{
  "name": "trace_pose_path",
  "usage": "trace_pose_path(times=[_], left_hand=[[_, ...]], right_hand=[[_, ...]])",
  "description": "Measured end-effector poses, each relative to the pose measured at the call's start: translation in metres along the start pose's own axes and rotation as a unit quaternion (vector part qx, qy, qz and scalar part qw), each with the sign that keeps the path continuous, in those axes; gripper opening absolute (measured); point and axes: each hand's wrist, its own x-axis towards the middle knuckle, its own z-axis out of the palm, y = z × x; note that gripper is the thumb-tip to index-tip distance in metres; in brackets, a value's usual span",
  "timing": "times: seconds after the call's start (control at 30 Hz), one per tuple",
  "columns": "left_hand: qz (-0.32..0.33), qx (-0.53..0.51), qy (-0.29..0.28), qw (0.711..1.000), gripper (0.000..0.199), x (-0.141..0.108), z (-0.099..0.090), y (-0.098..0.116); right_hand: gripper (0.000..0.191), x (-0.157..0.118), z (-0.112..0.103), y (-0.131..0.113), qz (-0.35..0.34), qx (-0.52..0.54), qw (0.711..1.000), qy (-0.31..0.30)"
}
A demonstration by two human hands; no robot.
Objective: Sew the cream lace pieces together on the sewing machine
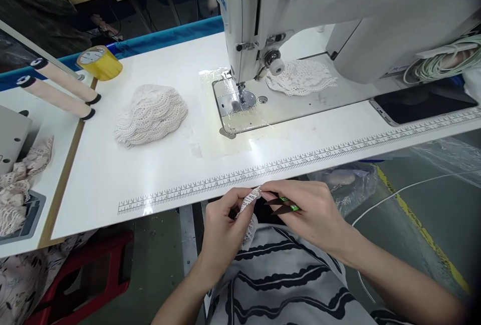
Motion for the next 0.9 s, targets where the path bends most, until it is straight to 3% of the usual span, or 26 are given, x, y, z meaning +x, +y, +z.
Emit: trace_pose_path(times=[0.1,0.27,0.43,0.5,0.6,0.77,0.9], left_hand=[[0.015,0.004,-0.010,1.000,0.017,0.001,-0.001,0.001],[0.061,-0.017,-0.003,0.998,0.011,0.003,-0.001,0.003],[0.052,-0.108,0.000,0.993,0.012,0.003,0.001,0.001],[0.069,-0.130,0.029,0.989,0.012,0.002,0.002,0.001],[0.125,-0.092,0.072,0.985,0.011,0.003,0.003,0.001],[0.254,0.052,0.124,0.958,0.025,0.005,0.005,-0.002],[0.311,0.133,0.156,0.928,0.030,0.006,0.008,-0.005]], right_hand=[[0.029,0.000,-0.001,0.000,0.022,0.010,0.999,-0.021],[0.014,0.014,-0.006,-0.001,0.179,0.141,0.966,-0.120],[0.015,0.018,-0.006,-0.002,0.236,0.198,0.944,-0.117],[0.009,0.014,-0.005,-0.002,0.221,0.177,0.956,-0.079],[0.005,0.007,-0.006,-0.003,0.145,0.127,0.981,-0.002],[0.038,0.001,-0.002,-0.006,-0.029,0.028,0.999,0.029],[0.043,0.001,0.004,-0.007,-0.085,-0.063,0.992,0.066]])
